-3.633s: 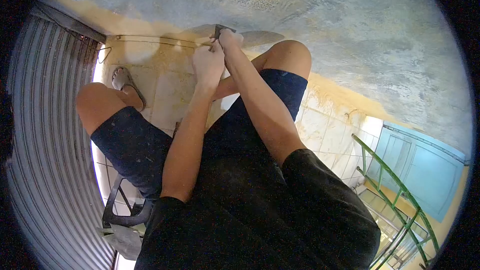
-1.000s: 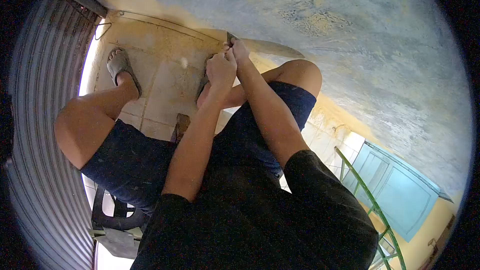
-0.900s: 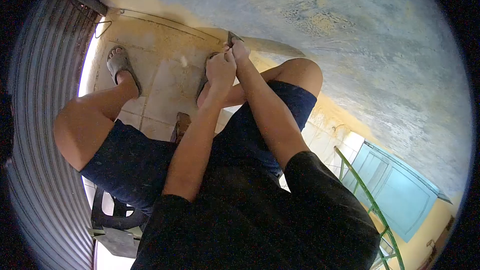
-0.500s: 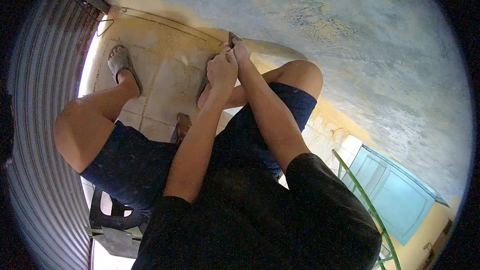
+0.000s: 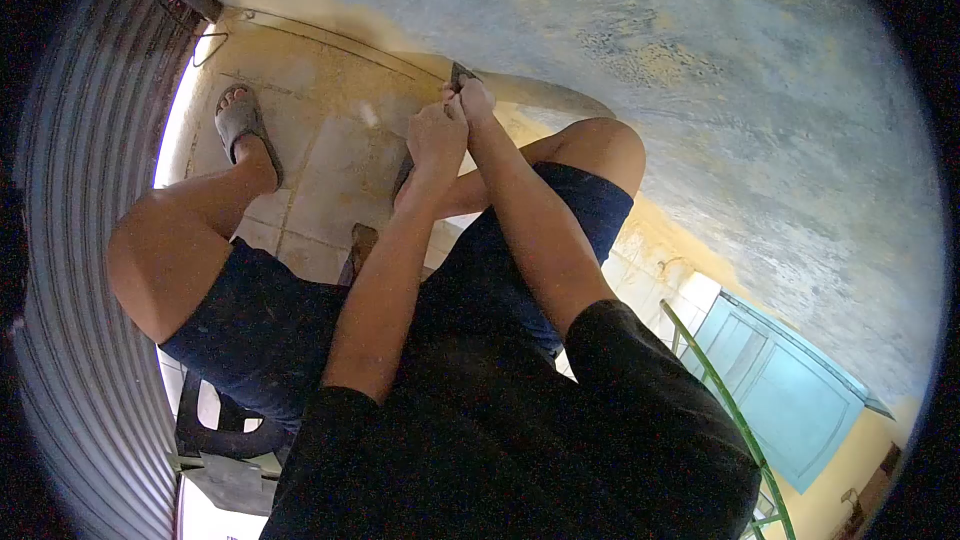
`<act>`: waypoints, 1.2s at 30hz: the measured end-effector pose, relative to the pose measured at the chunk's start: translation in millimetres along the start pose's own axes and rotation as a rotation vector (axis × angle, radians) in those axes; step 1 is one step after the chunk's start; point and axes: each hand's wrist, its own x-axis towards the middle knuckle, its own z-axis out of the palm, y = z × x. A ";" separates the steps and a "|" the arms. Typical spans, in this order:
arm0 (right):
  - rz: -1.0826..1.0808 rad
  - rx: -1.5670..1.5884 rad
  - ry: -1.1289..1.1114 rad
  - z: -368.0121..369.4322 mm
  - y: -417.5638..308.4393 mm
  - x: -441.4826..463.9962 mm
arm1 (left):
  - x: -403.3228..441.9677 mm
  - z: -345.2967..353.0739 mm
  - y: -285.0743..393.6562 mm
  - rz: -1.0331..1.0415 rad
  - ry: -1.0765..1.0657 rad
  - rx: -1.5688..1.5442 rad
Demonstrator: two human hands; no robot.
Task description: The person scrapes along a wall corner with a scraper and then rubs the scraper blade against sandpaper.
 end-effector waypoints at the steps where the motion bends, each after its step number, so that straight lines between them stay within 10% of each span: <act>1: 0.003 0.002 0.000 -2.4 -1.4 -1.3 | -8.6 -0.1 0.8 0.032 0.072 -0.042; 34: 0.020 0.053 0.037 14.2 -24.1 -44.6 | -14.9 -9.2 19.3 0.037 0.058 -0.014; 36: -0.229 -0.121 0.225 32.4 -14.1 -61.8 | -14.4 -11.8 16.2 -0.002 0.036 -0.036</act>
